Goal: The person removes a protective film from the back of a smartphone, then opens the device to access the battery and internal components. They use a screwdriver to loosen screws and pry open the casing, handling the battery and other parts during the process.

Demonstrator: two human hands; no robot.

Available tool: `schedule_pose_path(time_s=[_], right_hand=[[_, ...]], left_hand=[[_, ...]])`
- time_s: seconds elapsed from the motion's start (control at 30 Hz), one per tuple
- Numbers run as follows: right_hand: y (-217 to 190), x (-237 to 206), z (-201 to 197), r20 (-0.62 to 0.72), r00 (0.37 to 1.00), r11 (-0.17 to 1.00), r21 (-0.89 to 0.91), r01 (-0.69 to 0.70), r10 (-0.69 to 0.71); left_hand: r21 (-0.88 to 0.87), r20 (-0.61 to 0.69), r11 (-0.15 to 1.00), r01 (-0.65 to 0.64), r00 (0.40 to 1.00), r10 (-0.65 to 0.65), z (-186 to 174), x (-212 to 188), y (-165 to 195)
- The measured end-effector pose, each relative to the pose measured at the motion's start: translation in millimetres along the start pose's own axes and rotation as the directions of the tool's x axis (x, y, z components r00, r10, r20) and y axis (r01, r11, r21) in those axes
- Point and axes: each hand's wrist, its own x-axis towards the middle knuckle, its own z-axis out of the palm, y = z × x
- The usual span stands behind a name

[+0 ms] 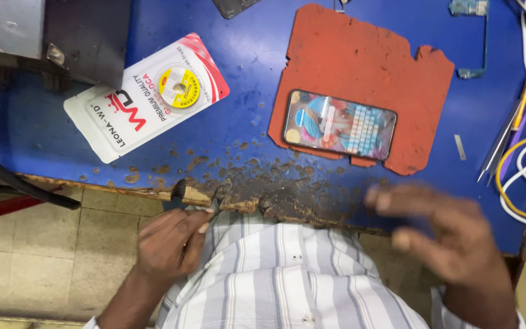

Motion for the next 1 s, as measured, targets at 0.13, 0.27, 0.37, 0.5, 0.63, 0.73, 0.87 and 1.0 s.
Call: schedule_pose_path(time_s=[0.13,0.27,0.37,0.5,0.63,0.73,0.87,1.0], right_hand=[[25.6,-67.8,44.4,0.282,0.956,0.984,0.129,-0.124,0.084],[84.7,-100.9,100.4,0.24,0.887,0.861,0.241,-0.447,0.393],[129.6,-93.4,136.0,0.187,0.727,0.566,0.513,-0.646,0.66],[145.5,-63.5,165.6,0.239,0.946,0.25,0.924,-0.29,0.217],[125.2,-48.3,184.5,0.132,0.953,0.07,0.985,-0.156,0.272],[111.5,-50.8,188.8,0.095,0.981,0.171,0.978,-0.124,0.169],[115.7,-68.6,195.1,0.184,0.952,0.435,0.857,-0.278,0.246],[135.9,-108.2,196.3,0.217,0.883,0.5,0.756,-0.422,0.417]], left_hand=[[-0.069,-0.024,0.995,-0.072,0.997,0.071,0.3,9.0,4.9],[-0.065,-0.046,0.984,-0.166,0.986,0.163,-2.2,15.0,11.0],[-0.049,-0.05,0.965,-0.257,0.966,0.254,-6.6,12.0,19.1],[0.011,-0.067,0.954,-0.299,0.952,0.299,-19.1,-1.2,36.4],[0.099,-0.125,0.951,-0.294,0.944,0.305,-36.7,-20.1,52.3],[0.127,-0.169,0.956,-0.265,0.944,0.284,-42.7,-34.4,58.7],[0.137,-0.139,0.963,-0.233,0.958,0.252,-53.5,-50.9,62.0],[0.213,-0.038,0.972,-0.096,0.994,0.106,-59.0,-58.0,56.5]])
